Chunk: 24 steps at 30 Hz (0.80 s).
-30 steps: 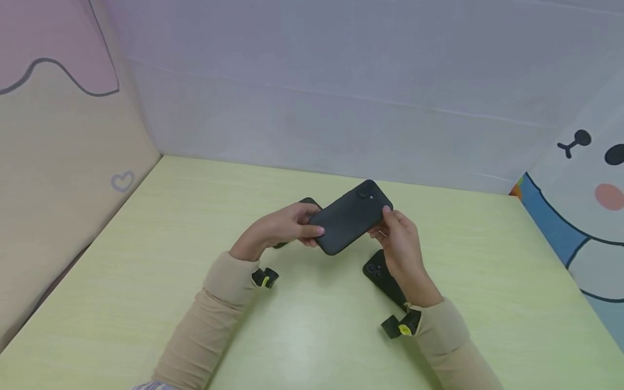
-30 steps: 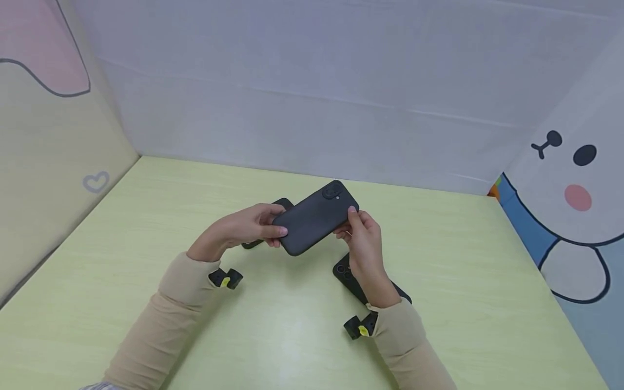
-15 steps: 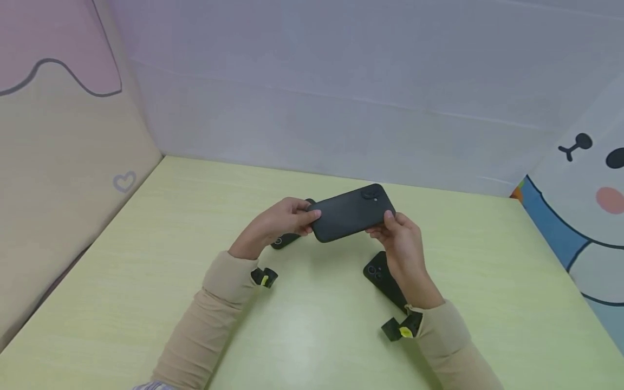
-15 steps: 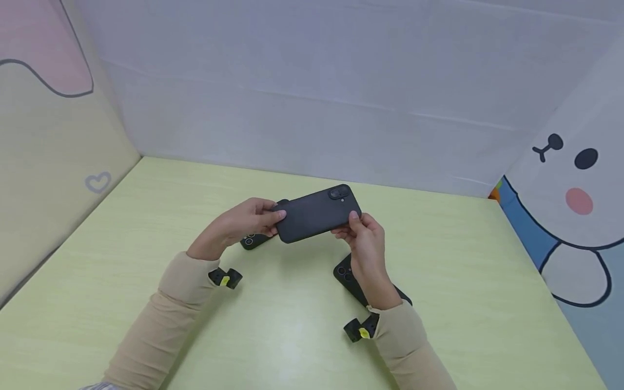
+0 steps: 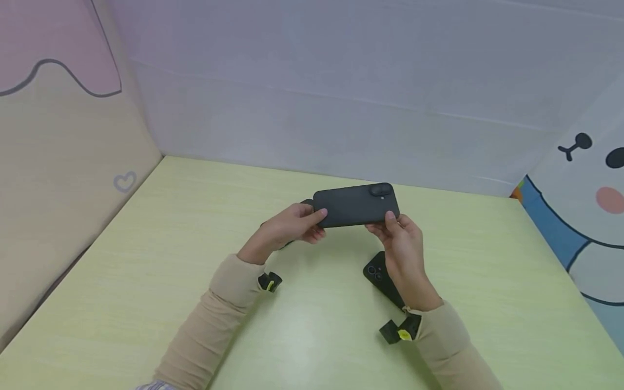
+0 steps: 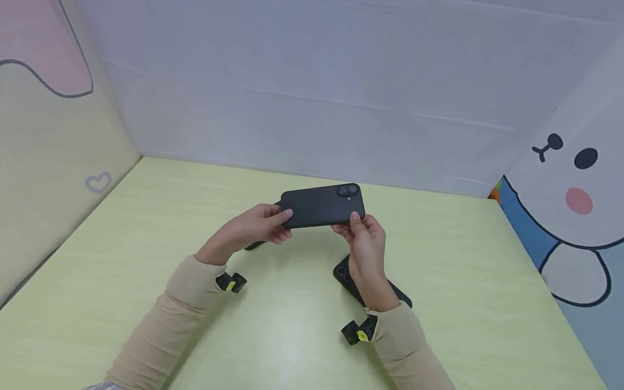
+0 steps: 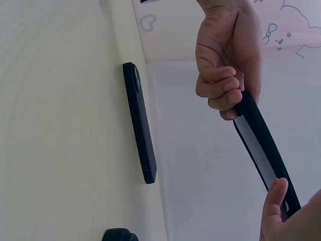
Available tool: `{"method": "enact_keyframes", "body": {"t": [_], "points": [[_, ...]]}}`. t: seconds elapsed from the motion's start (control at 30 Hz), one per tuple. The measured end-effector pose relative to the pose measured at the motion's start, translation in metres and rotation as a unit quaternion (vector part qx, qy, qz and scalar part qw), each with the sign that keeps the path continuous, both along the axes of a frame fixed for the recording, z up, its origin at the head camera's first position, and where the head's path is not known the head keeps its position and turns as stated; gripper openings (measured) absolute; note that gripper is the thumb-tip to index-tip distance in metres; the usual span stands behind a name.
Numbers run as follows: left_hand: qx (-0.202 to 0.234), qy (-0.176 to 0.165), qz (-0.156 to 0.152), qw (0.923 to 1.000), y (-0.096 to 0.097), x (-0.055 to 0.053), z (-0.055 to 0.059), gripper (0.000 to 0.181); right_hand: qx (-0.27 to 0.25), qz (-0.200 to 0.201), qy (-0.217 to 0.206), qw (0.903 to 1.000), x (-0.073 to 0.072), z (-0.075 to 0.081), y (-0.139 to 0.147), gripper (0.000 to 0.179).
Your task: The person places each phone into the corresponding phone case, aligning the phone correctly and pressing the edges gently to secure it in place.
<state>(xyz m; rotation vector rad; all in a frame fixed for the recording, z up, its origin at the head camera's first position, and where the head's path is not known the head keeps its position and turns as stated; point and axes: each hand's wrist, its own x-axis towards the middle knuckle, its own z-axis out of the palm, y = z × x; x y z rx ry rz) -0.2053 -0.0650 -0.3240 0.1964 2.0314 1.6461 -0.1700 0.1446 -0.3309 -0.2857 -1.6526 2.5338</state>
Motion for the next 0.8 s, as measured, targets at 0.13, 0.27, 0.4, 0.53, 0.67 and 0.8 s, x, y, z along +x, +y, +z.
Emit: {"method": "enact_keyframes", "body": {"t": [0.13,0.27,0.4,0.53,0.67,0.8], "points": [[-0.004,0.019,0.029,0.9994,0.0028,0.0009,-0.0008,0.036,-0.002,0.010,0.001,0.9999,0.0011,0.0003,0.0003,0.014],[-0.019,0.044,0.064,0.9968,0.0045,0.0019,-0.0003,0.032,-0.016,0.038,0.001,0.9991,0.0020,0.0001,0.0008,0.011],[-0.039,0.052,0.094,0.9935,0.0057,0.0016,-0.0003,0.036,-0.030,0.075,0.008,0.9967,0.0026,-0.0005,0.0015,0.013],[-0.049,0.052,0.111,0.9912,0.0061,0.0006,-0.0001,0.035,-0.023,0.100,0.013,0.9947,0.0026,-0.0004,0.0020,0.023],[-0.061,0.062,0.117,0.9893,0.0048,-0.0010,-0.0001,0.030,-0.001,0.113,0.014,0.9934,0.0028,0.0008,0.0018,0.031],[-0.059,0.067,0.118,0.9889,0.0027,-0.0024,-0.0010,0.031,0.008,0.121,0.014,0.9926,0.0032,0.0017,0.0017,0.030]]}}
